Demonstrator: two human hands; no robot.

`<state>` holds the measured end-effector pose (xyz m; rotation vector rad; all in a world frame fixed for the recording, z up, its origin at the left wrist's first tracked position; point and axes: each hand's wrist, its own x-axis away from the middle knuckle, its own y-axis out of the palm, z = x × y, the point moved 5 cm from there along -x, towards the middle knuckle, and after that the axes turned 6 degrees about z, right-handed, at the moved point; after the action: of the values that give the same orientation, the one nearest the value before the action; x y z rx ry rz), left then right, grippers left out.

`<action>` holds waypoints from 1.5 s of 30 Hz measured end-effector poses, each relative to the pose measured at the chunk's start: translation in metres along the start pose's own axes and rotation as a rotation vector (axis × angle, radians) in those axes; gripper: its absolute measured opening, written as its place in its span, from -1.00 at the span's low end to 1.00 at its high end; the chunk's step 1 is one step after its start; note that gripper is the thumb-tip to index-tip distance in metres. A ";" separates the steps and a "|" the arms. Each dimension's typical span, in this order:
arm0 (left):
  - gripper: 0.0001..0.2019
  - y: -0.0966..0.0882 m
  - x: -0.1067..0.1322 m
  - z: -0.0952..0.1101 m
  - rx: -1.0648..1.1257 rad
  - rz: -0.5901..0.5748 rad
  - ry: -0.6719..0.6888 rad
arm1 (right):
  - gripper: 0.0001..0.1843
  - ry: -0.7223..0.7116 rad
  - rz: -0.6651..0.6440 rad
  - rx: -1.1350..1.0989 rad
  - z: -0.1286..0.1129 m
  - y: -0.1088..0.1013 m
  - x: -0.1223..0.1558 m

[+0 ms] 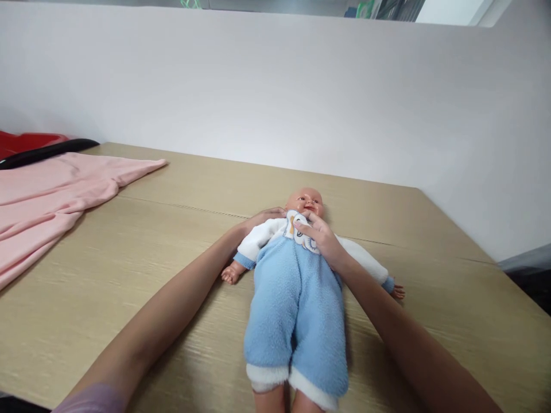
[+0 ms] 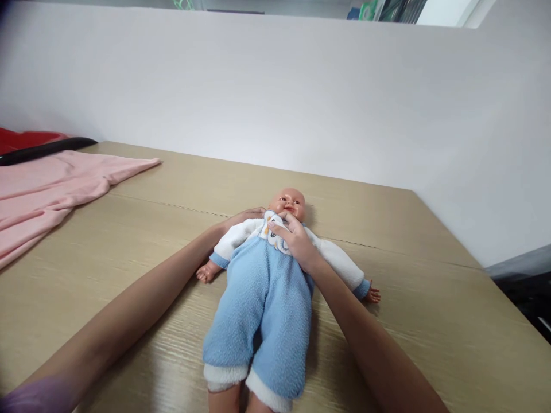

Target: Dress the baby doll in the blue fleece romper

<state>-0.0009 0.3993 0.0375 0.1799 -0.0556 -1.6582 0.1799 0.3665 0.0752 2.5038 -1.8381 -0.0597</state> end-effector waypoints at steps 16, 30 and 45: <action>-0.47 -0.036 -0.005 0.037 -0.554 -0.426 0.056 | -0.58 -0.097 0.117 1.247 -0.051 -0.065 0.032; -0.76 0.056 0.038 0.097 -0.935 -0.263 0.696 | -0.34 -0.226 0.285 1.234 0.023 -0.176 0.154; -0.69 0.153 0.042 0.063 -0.885 -0.524 0.884 | -0.25 -0.274 0.603 0.231 -0.004 -0.176 0.112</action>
<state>0.1363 0.3382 0.1184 0.2403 1.4660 -1.8155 0.3812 0.3119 0.0689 2.0227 -2.7759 -0.1875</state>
